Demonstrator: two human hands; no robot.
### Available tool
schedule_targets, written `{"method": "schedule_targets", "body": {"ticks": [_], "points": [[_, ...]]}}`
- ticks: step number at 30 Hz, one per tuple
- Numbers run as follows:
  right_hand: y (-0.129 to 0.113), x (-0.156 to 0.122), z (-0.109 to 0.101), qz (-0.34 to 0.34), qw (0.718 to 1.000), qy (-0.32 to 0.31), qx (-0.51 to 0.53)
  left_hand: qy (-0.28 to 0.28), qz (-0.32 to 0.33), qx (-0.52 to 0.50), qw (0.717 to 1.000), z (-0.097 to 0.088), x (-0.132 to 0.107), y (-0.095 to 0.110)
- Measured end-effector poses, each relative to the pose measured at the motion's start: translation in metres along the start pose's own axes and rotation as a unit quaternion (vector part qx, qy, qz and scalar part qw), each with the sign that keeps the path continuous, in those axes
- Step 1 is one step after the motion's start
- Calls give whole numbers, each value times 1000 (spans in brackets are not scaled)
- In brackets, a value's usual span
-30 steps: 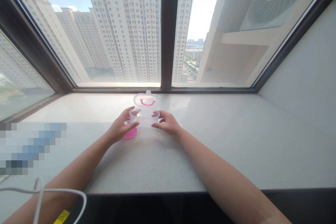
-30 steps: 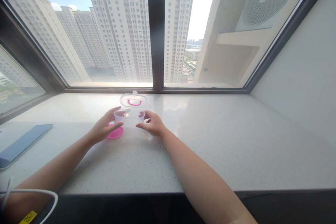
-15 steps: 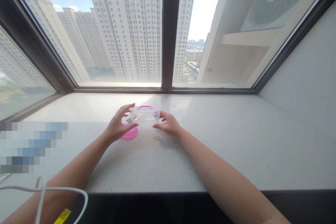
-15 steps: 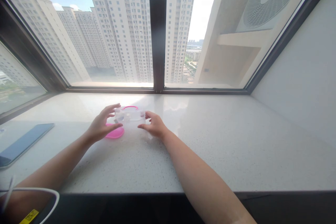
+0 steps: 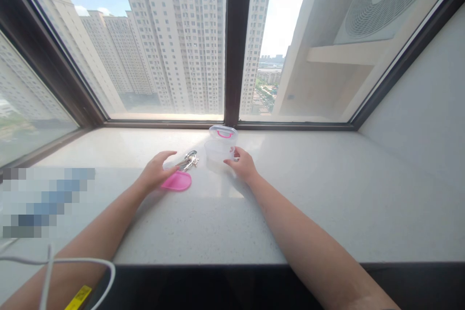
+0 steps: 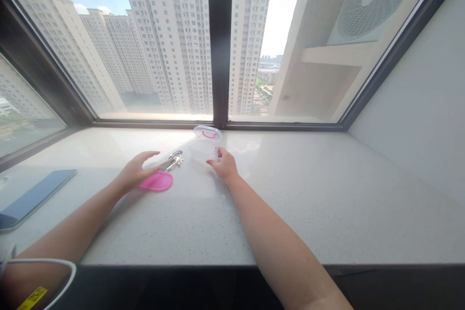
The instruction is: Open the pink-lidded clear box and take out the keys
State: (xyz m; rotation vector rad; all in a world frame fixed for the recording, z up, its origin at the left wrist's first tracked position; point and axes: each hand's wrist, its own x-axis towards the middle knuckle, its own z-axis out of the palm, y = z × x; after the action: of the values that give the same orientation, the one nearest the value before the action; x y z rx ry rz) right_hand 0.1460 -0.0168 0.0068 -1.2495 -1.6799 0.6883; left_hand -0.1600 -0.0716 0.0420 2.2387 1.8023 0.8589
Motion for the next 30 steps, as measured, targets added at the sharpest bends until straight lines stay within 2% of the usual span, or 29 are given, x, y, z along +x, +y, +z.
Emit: {"method": "schedule_targets", "body": {"ticks": [4,8,15,23,30], "points": [[0,2,0,-27,999,-22,-14,-57,-12,13,998,4,-2,-4],[1,4,0,-34,999,-36,-20,-85,-12,10,996,11,-5,0],[4,5,4,-39,997,-71,17,-81,24,8,996,26,-5,10],[5,5,0,-33,994,-105,13,-89,19,26,995,29,-6,10],[5,5,5,-33,996,-72,-28,-68,23,28,997,33,-6,16]]}}
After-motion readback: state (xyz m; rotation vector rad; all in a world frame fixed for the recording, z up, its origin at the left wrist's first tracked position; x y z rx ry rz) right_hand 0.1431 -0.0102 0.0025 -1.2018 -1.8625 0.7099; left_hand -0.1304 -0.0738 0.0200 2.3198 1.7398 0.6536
